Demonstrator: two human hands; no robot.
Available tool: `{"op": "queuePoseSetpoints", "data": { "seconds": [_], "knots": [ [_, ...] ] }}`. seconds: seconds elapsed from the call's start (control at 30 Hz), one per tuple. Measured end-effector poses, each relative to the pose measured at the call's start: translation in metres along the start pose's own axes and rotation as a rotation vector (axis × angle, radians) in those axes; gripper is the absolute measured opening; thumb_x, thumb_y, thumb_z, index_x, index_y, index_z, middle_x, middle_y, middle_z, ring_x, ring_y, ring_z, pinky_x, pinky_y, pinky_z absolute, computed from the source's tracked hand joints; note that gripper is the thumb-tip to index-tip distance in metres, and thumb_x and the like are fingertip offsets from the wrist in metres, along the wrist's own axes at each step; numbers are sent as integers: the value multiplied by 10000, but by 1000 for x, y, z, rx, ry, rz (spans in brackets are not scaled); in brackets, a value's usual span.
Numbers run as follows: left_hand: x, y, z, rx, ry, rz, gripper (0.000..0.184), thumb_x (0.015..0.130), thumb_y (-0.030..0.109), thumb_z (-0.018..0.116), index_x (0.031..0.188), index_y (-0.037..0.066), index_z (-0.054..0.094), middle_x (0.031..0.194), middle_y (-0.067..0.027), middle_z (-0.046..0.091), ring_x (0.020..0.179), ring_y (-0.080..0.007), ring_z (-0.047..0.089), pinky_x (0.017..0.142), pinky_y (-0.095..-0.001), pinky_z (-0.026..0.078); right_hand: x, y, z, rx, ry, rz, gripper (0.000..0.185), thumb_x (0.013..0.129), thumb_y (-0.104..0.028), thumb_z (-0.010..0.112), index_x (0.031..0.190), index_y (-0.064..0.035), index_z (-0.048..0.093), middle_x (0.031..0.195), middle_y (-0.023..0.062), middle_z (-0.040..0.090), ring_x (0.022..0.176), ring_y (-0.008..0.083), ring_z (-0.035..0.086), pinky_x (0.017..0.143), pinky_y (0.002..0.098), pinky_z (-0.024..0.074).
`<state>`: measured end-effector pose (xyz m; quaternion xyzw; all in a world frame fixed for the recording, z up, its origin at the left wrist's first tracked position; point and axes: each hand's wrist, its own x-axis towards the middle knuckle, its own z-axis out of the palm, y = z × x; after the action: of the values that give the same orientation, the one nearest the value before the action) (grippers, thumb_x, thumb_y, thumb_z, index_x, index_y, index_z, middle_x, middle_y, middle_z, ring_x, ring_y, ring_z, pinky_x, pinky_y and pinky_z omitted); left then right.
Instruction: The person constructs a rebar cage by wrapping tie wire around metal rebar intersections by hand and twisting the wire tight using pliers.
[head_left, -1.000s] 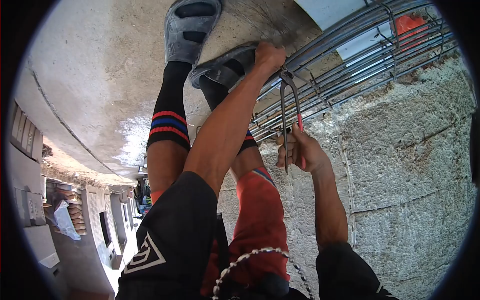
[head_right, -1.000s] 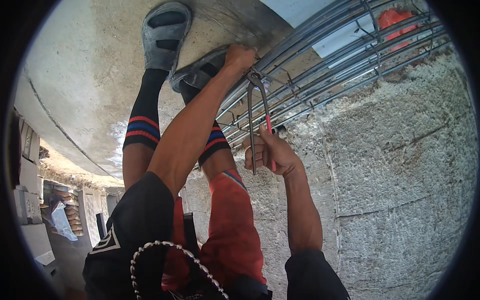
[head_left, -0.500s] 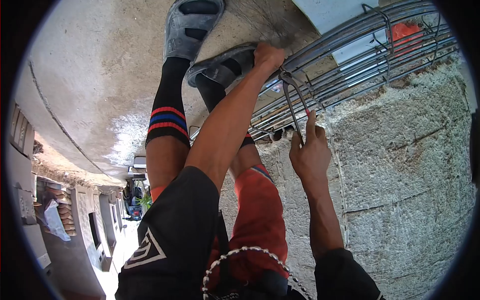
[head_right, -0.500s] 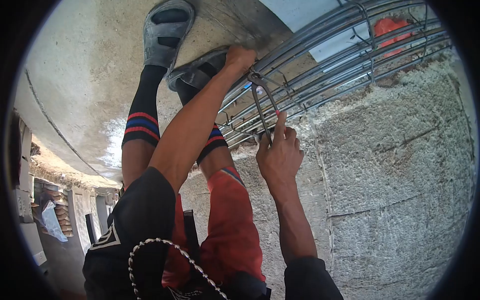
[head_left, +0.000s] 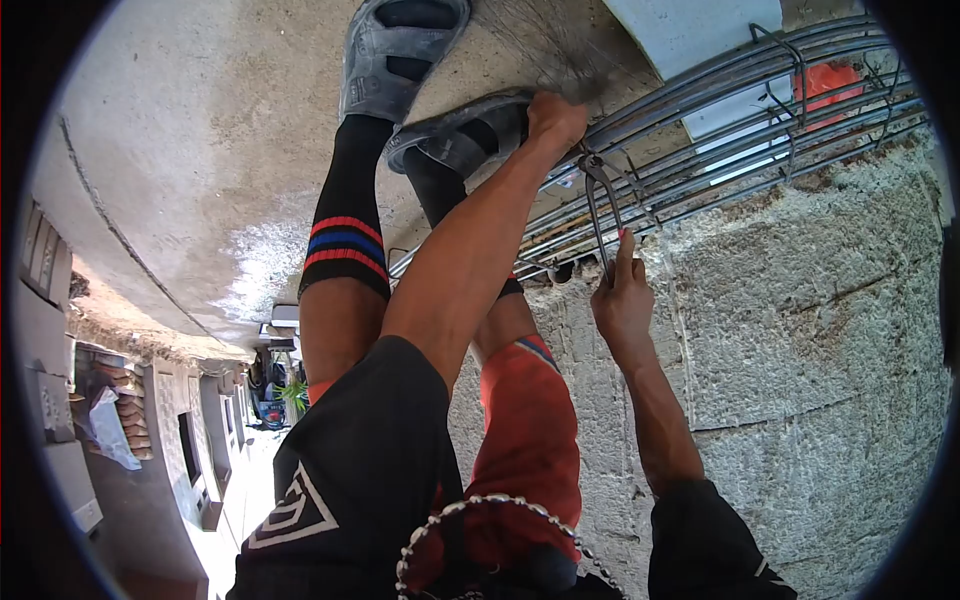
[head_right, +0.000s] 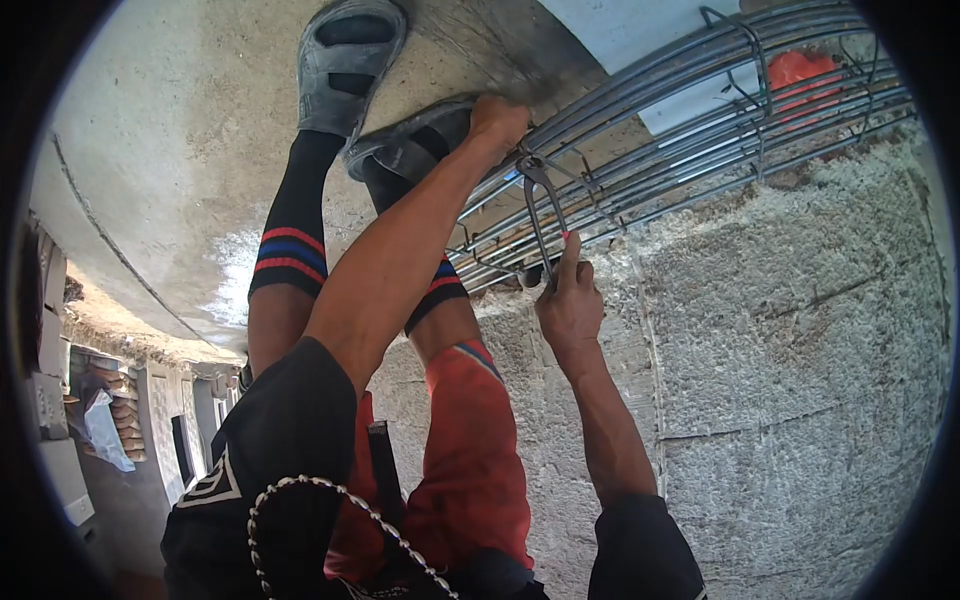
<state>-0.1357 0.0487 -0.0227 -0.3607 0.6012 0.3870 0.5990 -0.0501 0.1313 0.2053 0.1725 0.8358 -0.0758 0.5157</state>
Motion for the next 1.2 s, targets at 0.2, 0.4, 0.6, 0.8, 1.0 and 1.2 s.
{"op": "queuePoseSetpoints", "data": {
  "seconds": [0.2,0.4,0.6,0.8,1.0,1.2],
  "knots": [
    [-1,3,-1,-114,-16,-25,364,753,250,589,946,-55,635,1008,-254,614,998,-358,585,835,-358,473,15,-25,-69,238,-172,-71,327,862,-38,485,1184,15,501,548,134,504,380,312,469,393,385,358],
    [-2,2,1,-21,32,-9,358,746,238,597,934,-64,635,1003,-253,618,981,-360,595,822,-374,483,42,-26,-113,1350,-823,753,261,921,-179,482,1146,-57,535,613,-29,428,438,41,361,368,211,267],
    [-1,-2,3,-52,21,-18,403,791,305,571,943,-63,634,1018,-259,610,961,-379,597,824,-418,474,19,5,-65,2143,-1028,751,352,947,-270,438,1251,-97,472,686,-19,449,458,31,351,381,187,279],
    [-39,-22,-6,-220,402,164,543,890,439,423,821,-65,613,890,-230,631,812,-396,609,709,-448,476,21,-3,-77,1819,-910,690,478,944,-425,398,1204,-38,502,732,39,548,491,99,489,405,225,384],
    [-130,-110,-15,-1468,-231,-351,510,901,469,345,860,26,595,716,-99,583,685,-241,579,656,-404,457,26,-14,-90,1172,-748,650,656,919,-569,300,923,24,579,667,94,595,518,179,584,475,297,489],
    [-182,-35,12,-1509,-620,-235,418,881,431,514,1029,42,552,773,-78,570,775,-242,586,661,-379,503,25,-10,-79,1276,-732,572,625,929,-559,269,853,-17,571,640,80,578,487,175,558,463,290,469]
  ]
}}
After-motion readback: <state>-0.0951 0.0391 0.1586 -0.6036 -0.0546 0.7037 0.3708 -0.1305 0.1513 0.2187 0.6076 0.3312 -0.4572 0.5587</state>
